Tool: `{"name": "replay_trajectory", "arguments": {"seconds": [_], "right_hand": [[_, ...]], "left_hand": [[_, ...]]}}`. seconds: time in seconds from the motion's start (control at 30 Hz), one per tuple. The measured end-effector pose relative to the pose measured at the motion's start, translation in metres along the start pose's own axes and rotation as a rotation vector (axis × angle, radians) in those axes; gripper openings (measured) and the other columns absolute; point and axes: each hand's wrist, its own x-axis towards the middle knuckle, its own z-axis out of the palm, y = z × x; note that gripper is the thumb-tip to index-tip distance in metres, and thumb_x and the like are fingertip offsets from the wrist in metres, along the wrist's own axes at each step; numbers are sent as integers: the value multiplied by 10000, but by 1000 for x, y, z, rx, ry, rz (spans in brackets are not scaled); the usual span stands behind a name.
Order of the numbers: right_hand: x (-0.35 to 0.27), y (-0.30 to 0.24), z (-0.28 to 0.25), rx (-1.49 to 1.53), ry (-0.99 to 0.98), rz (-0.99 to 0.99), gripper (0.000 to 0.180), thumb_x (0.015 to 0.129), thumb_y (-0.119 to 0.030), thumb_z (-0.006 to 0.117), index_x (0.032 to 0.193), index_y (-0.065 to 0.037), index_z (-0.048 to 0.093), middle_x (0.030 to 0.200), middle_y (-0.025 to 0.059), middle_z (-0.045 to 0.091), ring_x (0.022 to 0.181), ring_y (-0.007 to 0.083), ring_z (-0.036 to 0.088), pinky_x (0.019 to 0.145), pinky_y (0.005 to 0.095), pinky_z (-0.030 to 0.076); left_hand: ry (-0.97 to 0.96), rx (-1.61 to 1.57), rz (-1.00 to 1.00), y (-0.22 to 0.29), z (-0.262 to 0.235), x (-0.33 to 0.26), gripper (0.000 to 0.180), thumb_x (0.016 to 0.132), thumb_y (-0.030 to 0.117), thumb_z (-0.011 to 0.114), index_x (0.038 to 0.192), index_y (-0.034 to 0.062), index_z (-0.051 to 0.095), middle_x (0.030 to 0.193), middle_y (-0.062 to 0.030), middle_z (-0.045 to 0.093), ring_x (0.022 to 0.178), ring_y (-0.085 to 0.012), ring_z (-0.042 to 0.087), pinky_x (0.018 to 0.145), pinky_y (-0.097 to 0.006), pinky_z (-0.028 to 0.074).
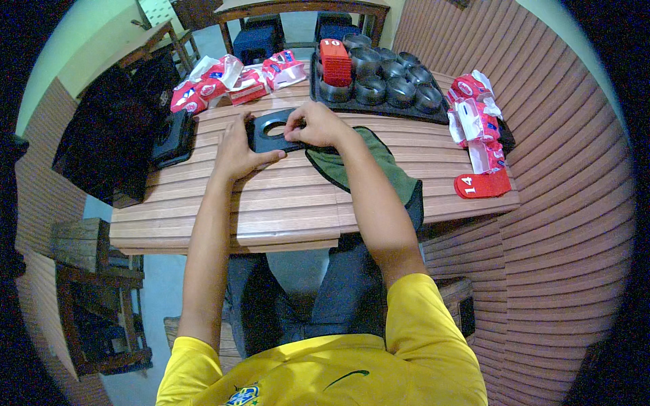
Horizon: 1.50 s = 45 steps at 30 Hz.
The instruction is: The person folds a black square object and then folds red rectangular cards into standing table tents. They place the finished tents on the table next to other similar items.
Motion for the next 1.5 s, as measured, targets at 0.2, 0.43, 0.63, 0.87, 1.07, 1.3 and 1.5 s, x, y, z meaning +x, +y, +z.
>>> {"name": "replay_trajectory", "arguments": {"seconds": [0.2,0.43,0.63,0.87,1.07,1.3,1.5], "right_hand": [[4,-2,3,39,84,100,184,817,-198,879,946,-68,852,876,138,806,823,255,757,824,388,587],[-1,-7,-3,-6,-51,17,203,788,-175,890,940,-46,847,868,145,801,825,246,757,813,401,588],[5,3,-5,31,40,131,199,805,-205,911,948,-79,857,892,120,806,835,238,743,822,400,581],[1,-7,5,-6,-19,-88,147,856,-94,873,975,-21,827,909,86,773,882,186,697,856,348,556],[6,-17,17,-24,-27,-150,184,831,-108,891,987,-31,833,916,93,754,884,221,685,839,385,540],[-5,2,-16,-3,-40,80,176,823,-95,894,980,-40,837,975,126,764,947,286,714,870,411,548],[6,-19,19,-32,-37,-201,163,784,-132,888,930,-73,845,990,146,793,988,318,751,917,438,576]], "left_hand": [[-12,-39,-12,-1,2,1,1338,522,689,992,1527,-52,509,1419,-270,663,1346,-433,620,1170,-518,431],[56,-29,30,-2,3,0,1247,538,640,1006,1488,-18,537,1399,-260,673,1306,-441,636,1146,-511,466],[-15,-36,-15,-1,1,0,1268,541,601,989,1520,-50,514,1432,-264,655,1358,-429,605,1188,-514,420],[3,-62,3,-1,0,0,1198,553,516,966,1520,-31,518,1425,-252,657,1350,-430,601,1190,-516,419],[9,-50,11,-5,3,0,1237,553,560,979,1525,-44,509,1423,-253,662,1348,-427,607,1178,-511,425],[8,-32,2,-4,5,2,1257,557,602,980,1526,-46,508,1418,-262,663,1328,-431,625,1173,-509,424],[2,-54,-2,-4,2,2,1246,553,614,977,1513,-35,519,1405,-259,669,1322,-436,627,1173,-506,424]]}}
